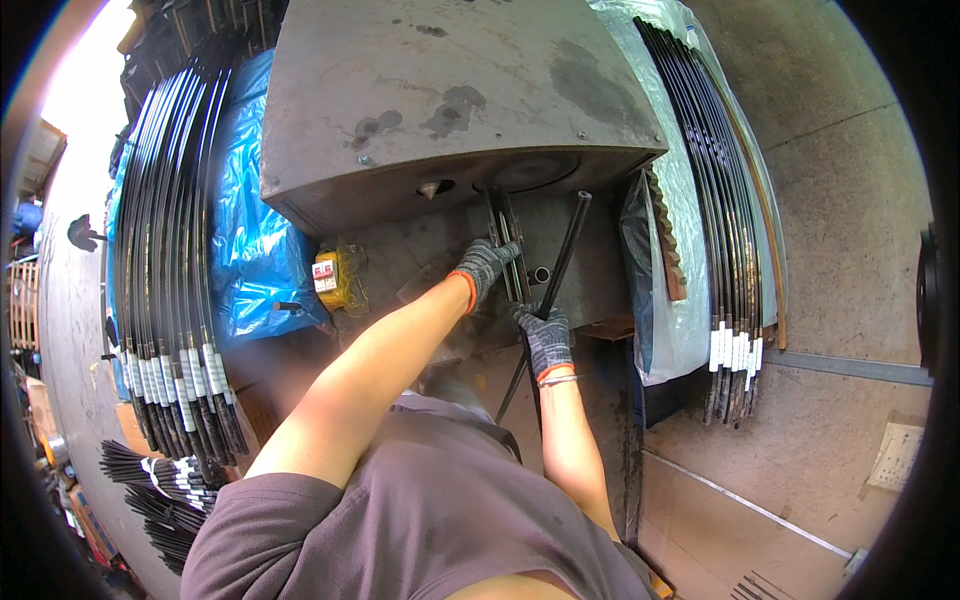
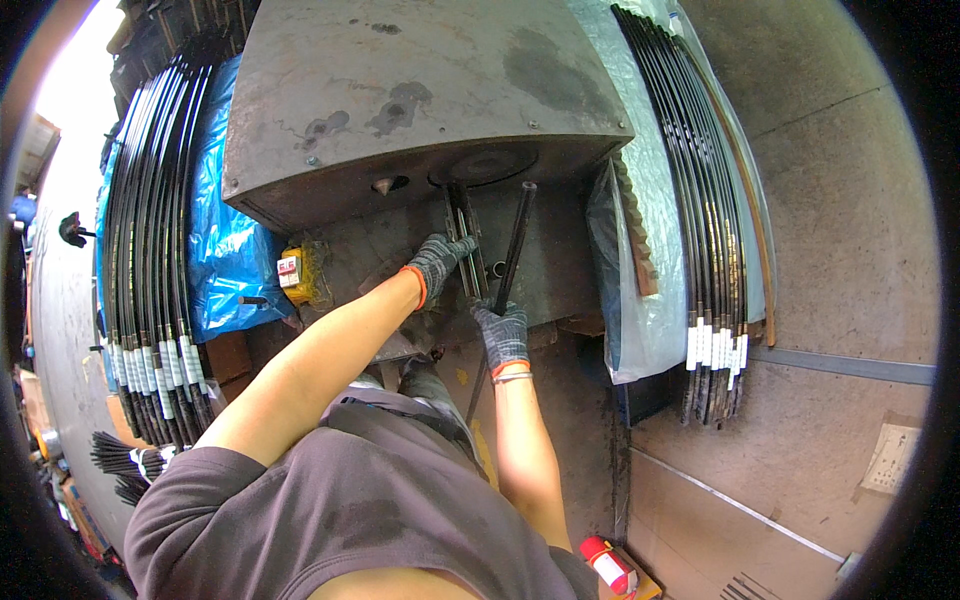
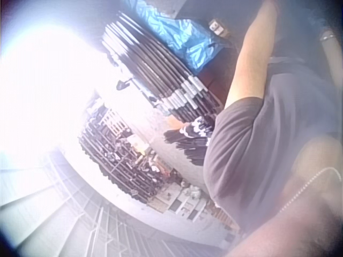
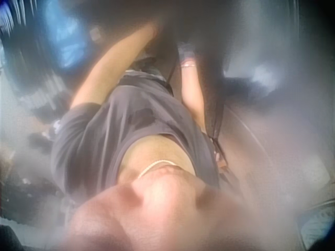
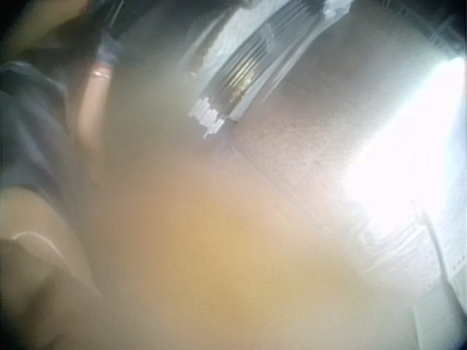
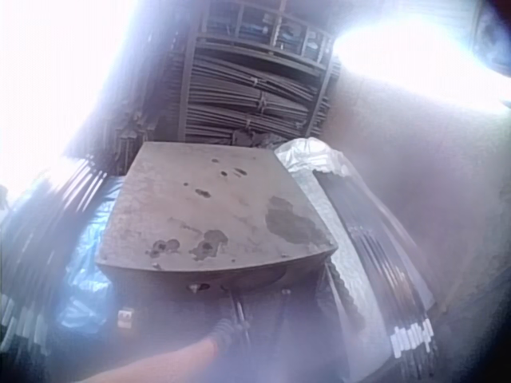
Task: The person repeatedly picks up long metal rods from a stack and grinds their ends against a stationary grinding machine. They hold the rods with both hands, rotate them to grind different sides, and then place the finished rods into a separate pile to the right.
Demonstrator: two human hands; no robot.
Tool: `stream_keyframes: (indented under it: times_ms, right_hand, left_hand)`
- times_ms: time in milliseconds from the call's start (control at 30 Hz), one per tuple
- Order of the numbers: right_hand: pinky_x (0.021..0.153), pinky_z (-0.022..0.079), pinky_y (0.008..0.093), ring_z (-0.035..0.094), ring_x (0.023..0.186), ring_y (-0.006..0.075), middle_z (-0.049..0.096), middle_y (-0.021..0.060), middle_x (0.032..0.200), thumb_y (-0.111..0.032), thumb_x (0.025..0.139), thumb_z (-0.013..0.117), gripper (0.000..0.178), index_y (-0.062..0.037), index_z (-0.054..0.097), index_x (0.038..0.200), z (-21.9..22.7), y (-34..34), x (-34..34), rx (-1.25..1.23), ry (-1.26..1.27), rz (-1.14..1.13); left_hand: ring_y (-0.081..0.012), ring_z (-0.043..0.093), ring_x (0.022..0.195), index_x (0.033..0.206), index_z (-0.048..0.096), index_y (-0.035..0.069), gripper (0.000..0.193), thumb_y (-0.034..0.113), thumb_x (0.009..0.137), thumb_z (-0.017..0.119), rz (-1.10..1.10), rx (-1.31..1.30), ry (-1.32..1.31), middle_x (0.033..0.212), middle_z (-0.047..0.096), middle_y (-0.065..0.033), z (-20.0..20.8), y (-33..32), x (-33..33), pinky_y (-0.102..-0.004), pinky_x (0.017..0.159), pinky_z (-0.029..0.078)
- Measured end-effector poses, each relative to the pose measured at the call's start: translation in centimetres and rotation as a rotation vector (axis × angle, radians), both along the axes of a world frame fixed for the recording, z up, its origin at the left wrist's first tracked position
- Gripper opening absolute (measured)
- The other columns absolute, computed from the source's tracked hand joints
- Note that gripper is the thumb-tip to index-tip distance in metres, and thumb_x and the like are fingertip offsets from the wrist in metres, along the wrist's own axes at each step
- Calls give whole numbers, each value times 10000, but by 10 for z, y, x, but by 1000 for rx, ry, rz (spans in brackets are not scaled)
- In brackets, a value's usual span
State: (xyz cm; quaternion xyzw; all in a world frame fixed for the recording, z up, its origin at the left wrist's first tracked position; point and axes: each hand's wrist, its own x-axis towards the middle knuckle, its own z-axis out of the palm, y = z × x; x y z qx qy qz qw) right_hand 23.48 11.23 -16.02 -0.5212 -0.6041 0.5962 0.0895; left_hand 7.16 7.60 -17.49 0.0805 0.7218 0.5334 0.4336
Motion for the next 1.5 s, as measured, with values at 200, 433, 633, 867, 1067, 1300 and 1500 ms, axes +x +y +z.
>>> stream_keyframes:
  times_ms: [200,433,633,867,1067,1300,1500]
  right_hand:
    - [556,411,266,511,627,115,601,31,762,-161,751,686,186,-38,609,868,18,0,14,-179,55,-47]
    - [560,437,253,523,601,112,591,23,735,-81,772,644,77,-27,623,822,-8,2,18,-230,231,-103]
    - [591,420,264,523,638,119,583,10,696,-44,706,689,106,-44,610,777,-12,4,18,-237,182,-132]
    - [620,417,272,520,638,130,581,7,687,-46,695,687,112,-37,599,763,4,-1,11,-56,64,-31]
    - [607,414,261,507,631,119,573,4,688,-66,727,671,84,-46,601,771,-7,3,15,-123,118,-66]
    - [568,410,259,498,609,113,573,12,688,-68,713,683,94,-50,607,766,-1,1,11,-172,83,-85]
    - [555,399,266,483,593,112,565,5,678,-91,707,697,111,-52,608,759,12,-2,5,-127,82,-133]
  left_hand:
    - [-200,569,668,864,650,0,359,344,758,652,5,58,-31,741,633,-107,-3,-1,0,-359,633,434]
    - [-210,581,680,856,649,1,369,356,754,652,26,-2,-17,748,636,-113,8,0,2,-362,644,439]
    - [-220,576,673,849,650,0,368,354,749,655,25,-25,-14,745,636,-116,4,1,2,-366,643,440]
    - [-261,530,868,966,589,1,445,375,738,665,-17,-30,-128,934,588,-152,9,1,-4,-410,752,407]
    - [-307,510,980,1017,570,-11,555,444,716,672,-26,-36,-230,1056,558,-209,20,1,-5,-466,810,384]
    - [-260,546,815,897,623,-16,503,459,735,648,29,-87,-160,883,606,-164,9,5,-6,-411,727,409]
    - [-251,538,826,912,618,-34,560,494,726,650,33,-19,-144,900,606,-164,-9,7,-7,-417,724,403]
